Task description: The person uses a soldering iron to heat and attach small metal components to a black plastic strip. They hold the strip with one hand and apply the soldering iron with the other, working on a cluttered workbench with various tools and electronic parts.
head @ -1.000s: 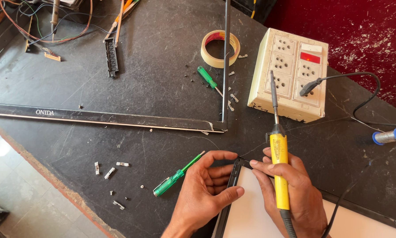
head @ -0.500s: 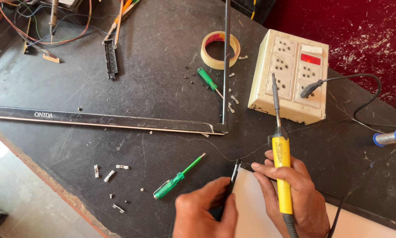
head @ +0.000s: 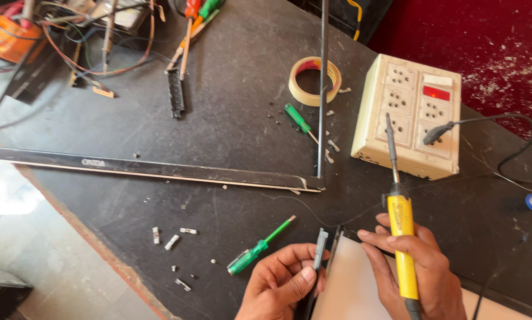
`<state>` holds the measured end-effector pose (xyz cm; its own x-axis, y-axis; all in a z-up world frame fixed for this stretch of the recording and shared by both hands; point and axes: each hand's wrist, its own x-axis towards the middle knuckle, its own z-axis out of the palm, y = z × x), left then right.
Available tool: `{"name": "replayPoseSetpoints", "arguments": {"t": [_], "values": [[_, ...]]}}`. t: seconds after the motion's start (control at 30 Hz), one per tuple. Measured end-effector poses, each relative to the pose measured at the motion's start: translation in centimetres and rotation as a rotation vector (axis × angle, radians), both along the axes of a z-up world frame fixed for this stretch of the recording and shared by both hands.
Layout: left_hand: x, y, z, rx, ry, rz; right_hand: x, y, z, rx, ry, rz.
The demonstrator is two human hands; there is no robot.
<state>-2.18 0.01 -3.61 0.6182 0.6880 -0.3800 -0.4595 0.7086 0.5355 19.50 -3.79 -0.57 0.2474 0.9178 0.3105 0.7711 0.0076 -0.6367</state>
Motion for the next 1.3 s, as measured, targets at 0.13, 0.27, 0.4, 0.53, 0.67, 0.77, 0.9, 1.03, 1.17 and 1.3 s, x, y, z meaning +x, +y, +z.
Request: {"name": "replayPoseSetpoints", "arguments": {"t": [0.13,0.27,0.4,0.53,0.67,0.77,0.9,1.03,1.17,1.3], "values": [[-0.6,0.0,0.0,-0.082,-0.156,-0.023,0.4,0.5,-0.6,0.047,0.008,0.039],[-1.0,-0.1,-0.5,-0.134,-0.351,0.021,0.7,0.3,-1.5,0.100,0.015,0.064],[-1.1,-0.6,-0.6,-0.155,-0.469,0.082,1.2,0.5,-2.5,0.189,-0.020,0.127],[-0.7,-1.7,-0.7,-0.166,-0.524,0.102,1.8,0.2,-3.1,0.125,-0.047,0.116],[0.2,-1.9,-1.0,-0.130,-0.531,0.107,2.0,0.3,-3.4,0.145,-0.050,0.145],[0.7,-2.5,-1.1,-0.256,-0.497,0.145,2.1,0.2,-3.2,0.116,-0.059,0.149],[0.9,-2.8,-1.2,-0.375,-0.463,0.169,1.9,0.3,-2.9,0.145,-0.059,0.164],[1.0,-2.7,-1.3,-0.409,-0.486,0.177,1.7,0.6,-2.5,0.147,-0.063,0.155],[1.0,-2.8,-1.3,-0.443,-0.505,0.176,1.2,0.4,-2.2,0.137,-0.043,0.126],[0.9,-2.7,-1.0,-0.452,-0.499,0.179,1.3,0.4,-1.9,0.026,-0.039,0.084]]}}
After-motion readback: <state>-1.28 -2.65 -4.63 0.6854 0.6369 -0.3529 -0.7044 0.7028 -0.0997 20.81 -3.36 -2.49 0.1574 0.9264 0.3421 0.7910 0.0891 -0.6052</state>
